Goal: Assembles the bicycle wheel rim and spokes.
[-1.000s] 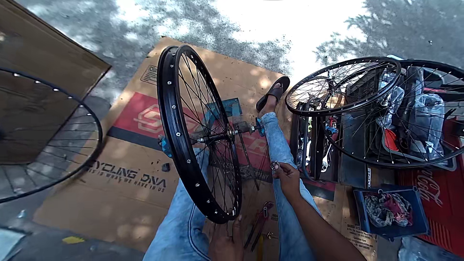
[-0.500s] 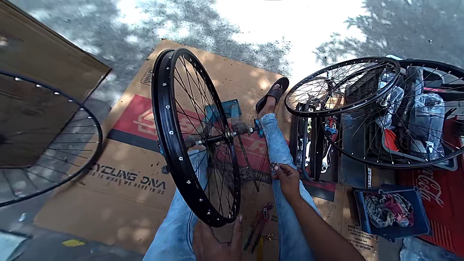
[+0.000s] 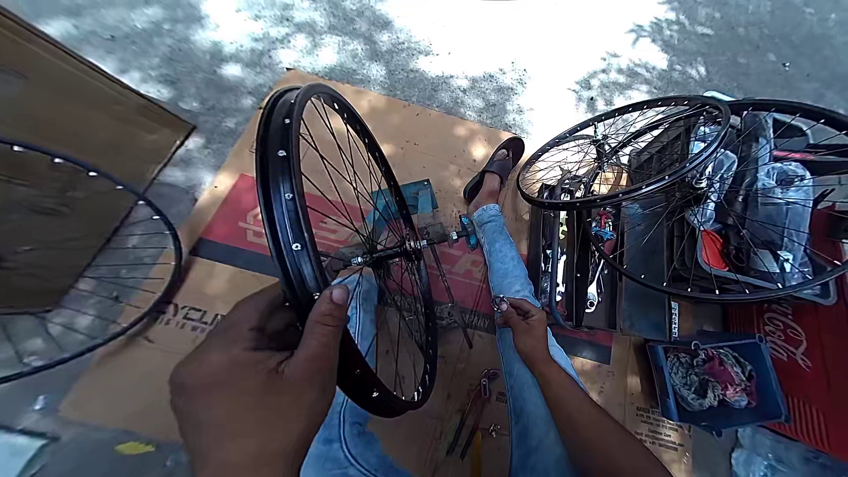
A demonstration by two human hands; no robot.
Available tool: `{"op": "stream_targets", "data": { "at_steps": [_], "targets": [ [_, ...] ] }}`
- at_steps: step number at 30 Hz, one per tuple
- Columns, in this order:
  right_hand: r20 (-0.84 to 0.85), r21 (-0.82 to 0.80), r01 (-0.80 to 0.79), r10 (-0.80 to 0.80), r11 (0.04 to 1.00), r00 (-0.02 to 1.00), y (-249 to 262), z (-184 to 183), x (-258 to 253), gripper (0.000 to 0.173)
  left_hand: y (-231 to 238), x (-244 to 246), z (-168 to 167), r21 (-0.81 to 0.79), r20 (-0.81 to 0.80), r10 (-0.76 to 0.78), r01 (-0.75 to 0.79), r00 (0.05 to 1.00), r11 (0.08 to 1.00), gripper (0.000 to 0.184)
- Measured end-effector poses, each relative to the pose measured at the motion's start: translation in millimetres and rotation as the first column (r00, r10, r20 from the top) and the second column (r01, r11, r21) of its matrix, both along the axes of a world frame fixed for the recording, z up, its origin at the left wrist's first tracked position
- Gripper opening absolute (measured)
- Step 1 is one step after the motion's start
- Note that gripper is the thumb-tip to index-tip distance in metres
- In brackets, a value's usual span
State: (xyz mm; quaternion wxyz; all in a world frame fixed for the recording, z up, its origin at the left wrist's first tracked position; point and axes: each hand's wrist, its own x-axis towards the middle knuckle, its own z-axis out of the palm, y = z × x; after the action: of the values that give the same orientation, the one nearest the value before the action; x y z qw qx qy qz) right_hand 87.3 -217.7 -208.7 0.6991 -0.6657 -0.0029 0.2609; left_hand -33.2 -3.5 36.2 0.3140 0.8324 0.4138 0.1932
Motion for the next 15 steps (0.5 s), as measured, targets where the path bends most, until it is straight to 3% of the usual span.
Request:
{"op": "stream_targets", "data": {
  "at_steps": [9,15],
  "targets": [
    [-0.029,0.026,-0.01,0.011,1.0,1.0,-4.6,-0.1,-0.9,0.016,152.1,110.1,25.9,-0.21,-0.165,0.098,-0.132,0.981,0.969,0.067],
    [-0.045,0.048,-0.016,0.018,0.999,0.999,-1.1,-3.9,2.2,0.015,133.9,86.0,4.4,-0.181,0.129,-0.093,0.116,0.987,0.977,0.035]
  ]
}}
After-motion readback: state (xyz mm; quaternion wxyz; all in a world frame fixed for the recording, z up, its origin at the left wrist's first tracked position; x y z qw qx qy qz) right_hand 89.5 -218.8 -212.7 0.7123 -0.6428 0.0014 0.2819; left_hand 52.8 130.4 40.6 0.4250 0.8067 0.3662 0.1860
